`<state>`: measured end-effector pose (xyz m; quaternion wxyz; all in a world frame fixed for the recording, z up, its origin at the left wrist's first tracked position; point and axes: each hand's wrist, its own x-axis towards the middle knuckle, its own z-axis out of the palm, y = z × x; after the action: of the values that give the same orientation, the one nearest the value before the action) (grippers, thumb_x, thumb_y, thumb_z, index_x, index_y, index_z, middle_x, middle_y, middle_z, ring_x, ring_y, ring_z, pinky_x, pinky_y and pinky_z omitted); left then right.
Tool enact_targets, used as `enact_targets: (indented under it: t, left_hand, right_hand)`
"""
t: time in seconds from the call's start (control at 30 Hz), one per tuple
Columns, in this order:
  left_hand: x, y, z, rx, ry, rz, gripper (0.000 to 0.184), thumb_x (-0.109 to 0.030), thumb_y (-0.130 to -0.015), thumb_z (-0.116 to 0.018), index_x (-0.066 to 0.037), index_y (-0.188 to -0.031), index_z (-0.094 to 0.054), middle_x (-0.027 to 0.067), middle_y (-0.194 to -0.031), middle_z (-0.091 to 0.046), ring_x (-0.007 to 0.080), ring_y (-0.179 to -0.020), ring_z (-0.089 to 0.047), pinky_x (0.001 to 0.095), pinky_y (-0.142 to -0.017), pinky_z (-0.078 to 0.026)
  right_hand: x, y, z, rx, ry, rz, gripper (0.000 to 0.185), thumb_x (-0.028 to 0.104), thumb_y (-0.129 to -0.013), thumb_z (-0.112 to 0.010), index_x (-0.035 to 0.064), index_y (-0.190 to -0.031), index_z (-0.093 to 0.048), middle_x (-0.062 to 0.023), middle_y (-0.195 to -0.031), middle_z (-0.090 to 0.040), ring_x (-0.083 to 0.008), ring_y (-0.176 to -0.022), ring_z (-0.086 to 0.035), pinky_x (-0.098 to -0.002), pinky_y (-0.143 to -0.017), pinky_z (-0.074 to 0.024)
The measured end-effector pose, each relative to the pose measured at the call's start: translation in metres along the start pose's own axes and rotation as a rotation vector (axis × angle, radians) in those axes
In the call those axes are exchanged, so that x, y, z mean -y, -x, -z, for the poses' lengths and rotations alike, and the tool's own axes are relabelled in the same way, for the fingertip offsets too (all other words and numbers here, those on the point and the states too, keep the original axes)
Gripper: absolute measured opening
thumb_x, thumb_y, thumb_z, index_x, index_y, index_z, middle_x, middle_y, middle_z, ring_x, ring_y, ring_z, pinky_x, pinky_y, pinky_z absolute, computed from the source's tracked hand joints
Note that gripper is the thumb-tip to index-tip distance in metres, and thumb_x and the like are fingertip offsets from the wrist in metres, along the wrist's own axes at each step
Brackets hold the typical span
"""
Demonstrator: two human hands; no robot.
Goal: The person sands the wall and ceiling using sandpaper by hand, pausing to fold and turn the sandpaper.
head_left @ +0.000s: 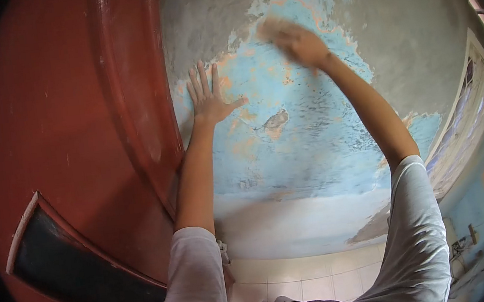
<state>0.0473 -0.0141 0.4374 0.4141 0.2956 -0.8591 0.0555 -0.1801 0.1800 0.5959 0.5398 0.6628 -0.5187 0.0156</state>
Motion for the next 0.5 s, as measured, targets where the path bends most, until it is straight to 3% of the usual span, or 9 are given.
enact_targets:
  t: [0.1,0.17,0.23,0.3,0.4,0.43,0.5]
  left_hand:
    - [0.0,0.004,0.0,0.074,-0.012,0.019,0.147,-0.093,-0.065,-0.064,-0.014,-0.166,0.007,0.0237,-0.169,0.021,0.0455,-0.154,0.021,0.0639,-0.123,0.008]
    - [0.01,0.006,-0.006,-0.01,0.011,-0.063,0.15,-0.09,-0.063,-0.07,-0.015,-0.166,0.009,0.0234,-0.169,0.022,0.046,-0.154,0.021,0.0644,-0.123,0.006]
    - [0.01,0.008,0.003,0.033,-0.016,-0.047,0.152,-0.089,-0.061,-0.072,-0.015,-0.166,0.009,0.0234,-0.169,0.021,0.0462,-0.154,0.021,0.0642,-0.123,0.005]
    - [0.006,0.011,0.004,0.078,-0.036,-0.044,0.153,-0.088,-0.06,-0.075,-0.015,-0.166,0.009,0.0233,-0.169,0.02,0.0465,-0.154,0.021,0.0641,-0.123,0.005]
    - [0.013,0.007,-0.003,0.048,-0.011,-0.047,0.157,-0.088,-0.057,-0.076,-0.012,-0.166,0.008,0.0258,-0.168,0.019,0.0481,-0.154,0.02,0.0637,-0.124,0.004]
    - [0.014,0.008,-0.005,0.022,-0.038,-0.066,0.158,-0.088,-0.057,-0.076,-0.01,-0.165,0.008,0.0273,-0.168,0.019,0.049,-0.154,0.019,0.0637,-0.124,0.004]
    - [0.011,0.016,-0.006,0.012,-0.065,-0.081,0.16,-0.088,-0.056,-0.077,-0.008,-0.165,0.008,0.0289,-0.168,0.019,0.05,-0.154,0.019,0.0637,-0.124,0.004]
  right_hand:
    - [-0.006,-0.025,0.02,-0.446,0.051,-0.233,0.057,0.005,-0.091,-0.057,0.0107,-0.148,-0.054,-0.0066,-0.157,-0.049,-0.0279,-0.149,-0.039,-0.0442,-0.123,-0.0346]
    - [0.023,-0.024,-0.005,-0.457,0.0,-0.265,0.062,0.002,-0.091,-0.056,0.0107,-0.152,-0.05,-0.005,-0.16,-0.046,-0.025,-0.15,-0.038,-0.0434,-0.125,-0.0317]
    - [0.037,-0.003,-0.018,-0.148,-0.05,0.082,0.077,-0.001,-0.086,-0.059,0.0141,-0.159,-0.039,-0.0031,-0.163,-0.041,-0.0259,-0.151,-0.037,-0.0425,-0.127,-0.0294]
    - [0.021,-0.002,-0.015,-0.151,-0.105,0.207,0.082,-0.002,-0.082,-0.062,0.016,-0.158,-0.04,-0.0044,-0.163,-0.04,-0.0273,-0.149,-0.039,-0.0427,-0.126,-0.0319]
    - [-0.021,-0.012,0.023,-0.251,0.082,-0.11,0.076,0.002,-0.084,-0.058,0.0141,-0.157,-0.041,-0.0081,-0.159,-0.045,-0.0324,-0.144,-0.045,-0.0438,-0.122,-0.0361]
    - [-0.016,-0.012,0.018,-0.248,0.079,-0.113,0.076,0.002,-0.084,-0.058,0.0141,-0.157,-0.041,-0.0081,-0.159,-0.045,-0.0324,-0.144,-0.045,-0.0438,-0.122,-0.0361]
    - [0.01,-0.02,0.0,-0.394,0.162,-0.365,0.073,0.003,-0.086,-0.055,0.0119,-0.157,-0.04,-0.0108,-0.158,-0.046,-0.0338,-0.145,-0.043,-0.0438,-0.123,-0.0346]
